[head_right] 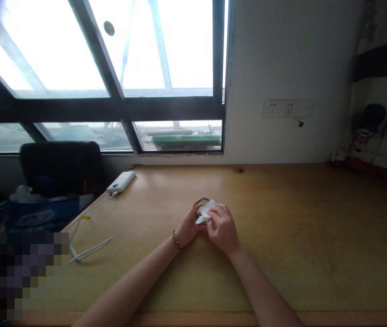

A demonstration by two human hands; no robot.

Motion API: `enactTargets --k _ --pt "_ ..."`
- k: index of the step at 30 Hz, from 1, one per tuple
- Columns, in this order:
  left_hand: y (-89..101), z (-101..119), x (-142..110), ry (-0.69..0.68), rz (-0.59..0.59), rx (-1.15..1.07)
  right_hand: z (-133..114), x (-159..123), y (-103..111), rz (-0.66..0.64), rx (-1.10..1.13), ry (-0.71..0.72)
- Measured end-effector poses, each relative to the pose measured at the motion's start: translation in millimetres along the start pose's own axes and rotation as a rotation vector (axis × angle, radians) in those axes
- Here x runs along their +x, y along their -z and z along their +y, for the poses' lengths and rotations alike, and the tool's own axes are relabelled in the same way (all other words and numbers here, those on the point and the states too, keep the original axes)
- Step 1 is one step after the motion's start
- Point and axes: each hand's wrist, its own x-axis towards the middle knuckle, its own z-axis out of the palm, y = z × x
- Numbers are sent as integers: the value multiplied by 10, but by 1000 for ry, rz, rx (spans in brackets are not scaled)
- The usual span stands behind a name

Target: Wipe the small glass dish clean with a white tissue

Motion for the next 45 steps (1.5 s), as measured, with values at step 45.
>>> enactTargets --k 45 --pt "45 -21 -36 260 -130 -149 -76 8 -42 -154 324 -13"
